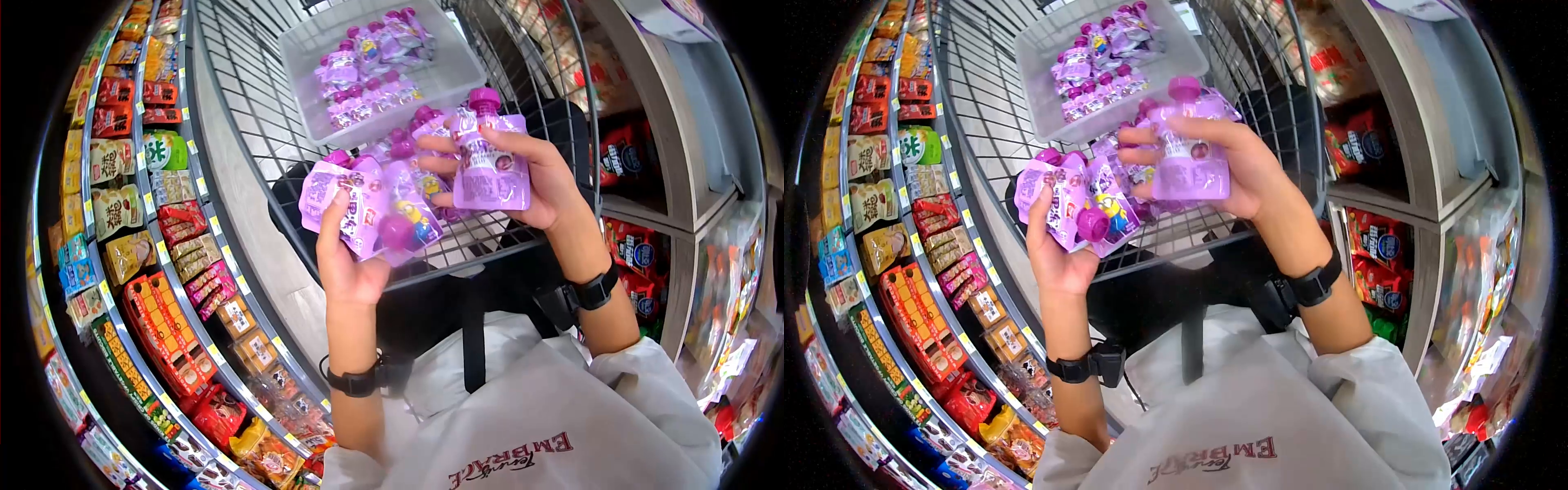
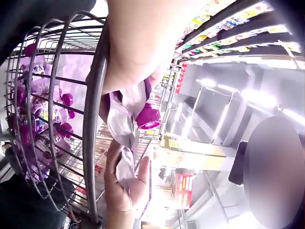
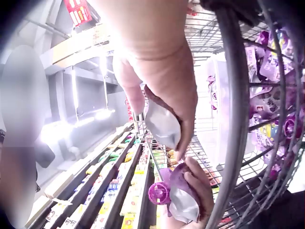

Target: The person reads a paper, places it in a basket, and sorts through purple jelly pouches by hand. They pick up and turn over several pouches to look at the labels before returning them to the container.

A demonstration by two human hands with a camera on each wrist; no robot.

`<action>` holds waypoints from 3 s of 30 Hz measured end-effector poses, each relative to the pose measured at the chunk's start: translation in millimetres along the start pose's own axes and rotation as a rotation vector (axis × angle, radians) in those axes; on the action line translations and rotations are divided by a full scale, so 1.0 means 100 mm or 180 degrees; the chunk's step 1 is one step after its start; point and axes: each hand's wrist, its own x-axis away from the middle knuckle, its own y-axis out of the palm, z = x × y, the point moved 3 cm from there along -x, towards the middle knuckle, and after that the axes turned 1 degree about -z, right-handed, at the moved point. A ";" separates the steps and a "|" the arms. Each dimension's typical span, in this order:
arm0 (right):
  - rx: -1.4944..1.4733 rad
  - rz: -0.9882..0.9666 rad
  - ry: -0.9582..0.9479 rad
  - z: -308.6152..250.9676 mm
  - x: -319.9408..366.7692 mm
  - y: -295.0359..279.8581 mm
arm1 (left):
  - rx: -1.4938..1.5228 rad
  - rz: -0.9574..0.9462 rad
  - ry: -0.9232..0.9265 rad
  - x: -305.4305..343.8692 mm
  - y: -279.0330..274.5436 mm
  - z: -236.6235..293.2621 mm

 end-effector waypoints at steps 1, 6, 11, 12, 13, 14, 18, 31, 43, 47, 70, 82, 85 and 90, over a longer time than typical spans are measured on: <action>0.0063 -0.0111 -0.0189 0.00 0.02 -0.01 | -0.0025 -0.0033 0.0026 -0.02 -0.03 -0.01; 0.0501 -0.0297 -0.0487 -0.05 0.11 -0.07 | -0.0375 -0.0158 0.0238 -0.06 0.02 -0.01; 0.0494 -0.0611 -0.0440 -0.01 0.13 -0.05 | -0.0383 -0.0232 0.0201 -0.08 0.01 -0.01; 0.0481 -0.0682 -0.0471 -0.02 0.12 -0.04 | -0.0393 -0.0222 0.0215 -0.08 0.03 -0.02; 0.0521 -0.0748 -0.0501 -0.03 0.11 -0.05 | -0.0467 -0.0147 0.0286 -0.07 0.05 -0.03; 0.0514 -0.0760 -0.0494 -0.03 0.10 -0.05 | -0.0536 -0.0073 0.0356 -0.06 0.06 -0.02; 0.0528 -0.0865 -0.0452 -0.04 0.11 0.00 | -0.0393 -0.0223 0.0193 -0.05 0.04 -0.01; 0.0904 -0.0743 -0.0422 -0.06 0.18 -0.01 | -0.0248 -0.0323 0.0264 -0.06 0.01 0.02; 0.4719 0.0383 -0.1337 0.18 0.16 0.39 | -0.0983 -0.0729 0.0010 0.01 0.06 -0.11; 0.5348 0.0324 -0.1752 0.25 0.02 0.30 | -0.1024 -0.0846 -0.0057 0.02 0.08 -0.12; 0.1951 0.0501 -0.1523 -0.06 0.01 -0.19 | -0.1104 -0.0641 -0.0115 -0.06 0.09 -0.15; 0.2735 0.0465 -0.1186 0.03 -0.03 -0.19 | -0.1344 -0.0614 -0.0038 -0.06 0.09 -0.17; 0.2859 0.0300 -0.1473 0.04 -0.05 -0.22 | -0.1291 -0.0577 -0.0087 -0.06 0.08 -0.16; 0.2766 0.0312 -0.1107 0.00 -0.03 -0.18 | -0.1270 -0.0600 -0.0075 -0.03 0.09 -0.15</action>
